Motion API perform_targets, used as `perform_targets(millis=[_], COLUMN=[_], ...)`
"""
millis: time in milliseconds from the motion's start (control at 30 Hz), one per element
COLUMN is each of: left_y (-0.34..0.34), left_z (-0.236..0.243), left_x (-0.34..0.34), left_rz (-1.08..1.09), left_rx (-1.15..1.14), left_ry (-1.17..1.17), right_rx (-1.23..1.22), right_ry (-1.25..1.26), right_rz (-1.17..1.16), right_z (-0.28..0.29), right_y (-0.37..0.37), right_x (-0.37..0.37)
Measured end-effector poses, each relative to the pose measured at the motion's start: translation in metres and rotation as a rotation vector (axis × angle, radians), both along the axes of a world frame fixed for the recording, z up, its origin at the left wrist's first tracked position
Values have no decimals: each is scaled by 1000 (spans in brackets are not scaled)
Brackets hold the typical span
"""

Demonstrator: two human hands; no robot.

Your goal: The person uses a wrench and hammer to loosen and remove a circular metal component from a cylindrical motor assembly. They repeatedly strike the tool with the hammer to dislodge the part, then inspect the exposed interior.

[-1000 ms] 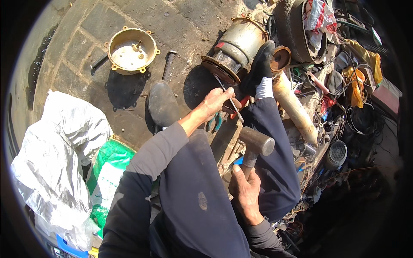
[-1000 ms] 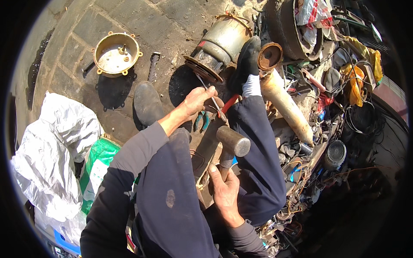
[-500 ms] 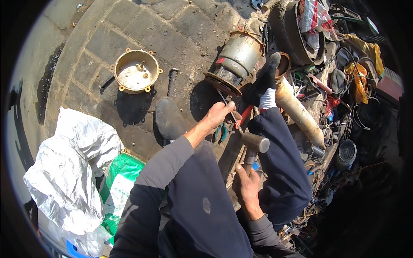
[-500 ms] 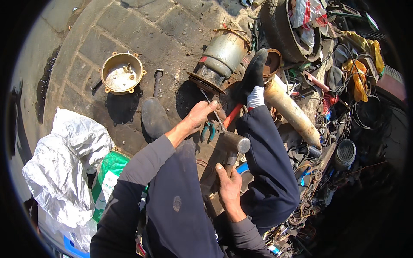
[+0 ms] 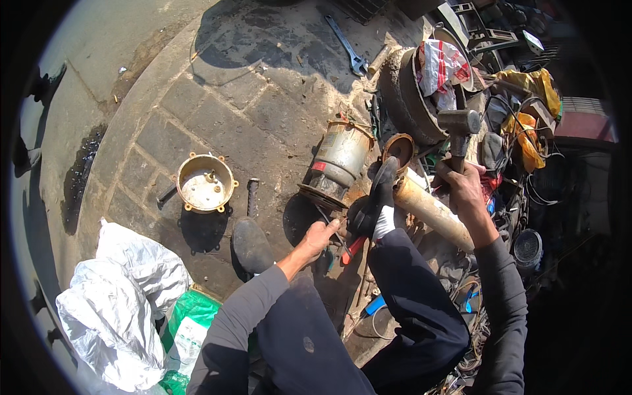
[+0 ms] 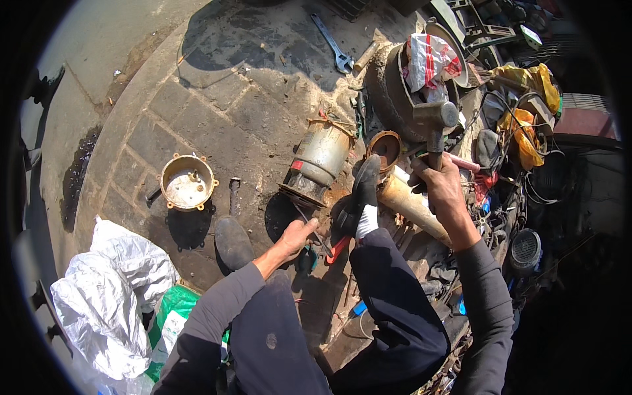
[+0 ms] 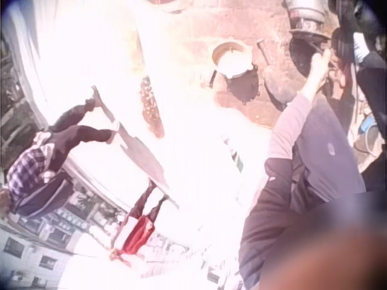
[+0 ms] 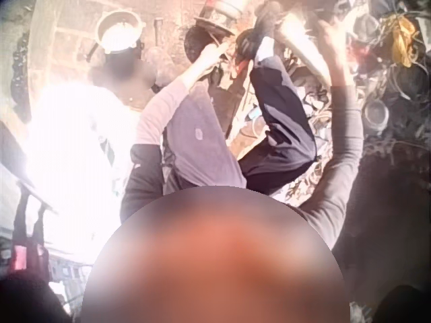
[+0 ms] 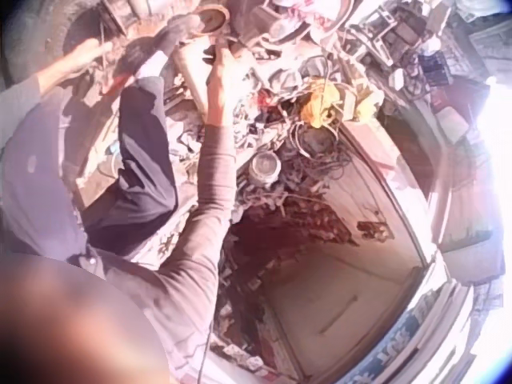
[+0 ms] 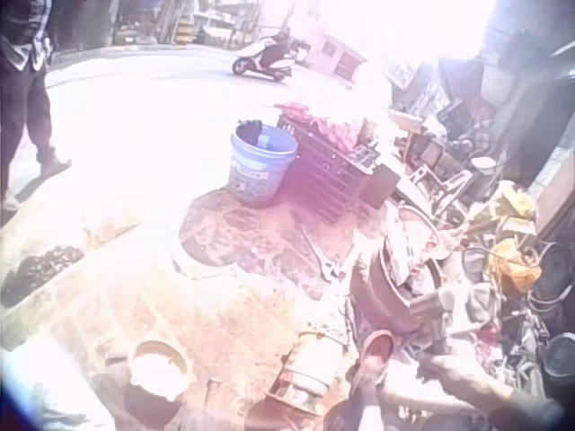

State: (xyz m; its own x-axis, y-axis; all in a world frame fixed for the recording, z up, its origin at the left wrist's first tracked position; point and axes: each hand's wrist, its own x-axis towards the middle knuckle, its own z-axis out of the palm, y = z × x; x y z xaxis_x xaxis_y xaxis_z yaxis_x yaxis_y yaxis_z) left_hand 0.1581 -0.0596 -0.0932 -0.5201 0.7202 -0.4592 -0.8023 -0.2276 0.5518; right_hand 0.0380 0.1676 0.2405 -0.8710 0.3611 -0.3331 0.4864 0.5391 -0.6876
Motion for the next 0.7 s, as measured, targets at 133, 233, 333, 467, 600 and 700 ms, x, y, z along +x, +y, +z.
perform_targets(millis=[133,233,333,467,600,700], left_y=[-3,-5,-4,-10,-26,-36], left_z=[7,17,24,21,2,-9], left_x=[-1,-3,-4,-4,-8,-10], left_rz=[-40,-80,-60,-76,-152,-149], left_rx=[15,-7,-11,32,-98,-243], left_ry=[-47,-66,-137,-98,168,119], right_rx=[-167,-113,-10,197,321,233], right_ry=[48,34,-61,155,67,107], right_rz=[-60,8,-10,93,48,51], right_z=[-118,-175,-196,-199,-194,-192], right_y=[18,12,9,10,22,33], right_x=[-70,-80,-70,-54,-28,9])
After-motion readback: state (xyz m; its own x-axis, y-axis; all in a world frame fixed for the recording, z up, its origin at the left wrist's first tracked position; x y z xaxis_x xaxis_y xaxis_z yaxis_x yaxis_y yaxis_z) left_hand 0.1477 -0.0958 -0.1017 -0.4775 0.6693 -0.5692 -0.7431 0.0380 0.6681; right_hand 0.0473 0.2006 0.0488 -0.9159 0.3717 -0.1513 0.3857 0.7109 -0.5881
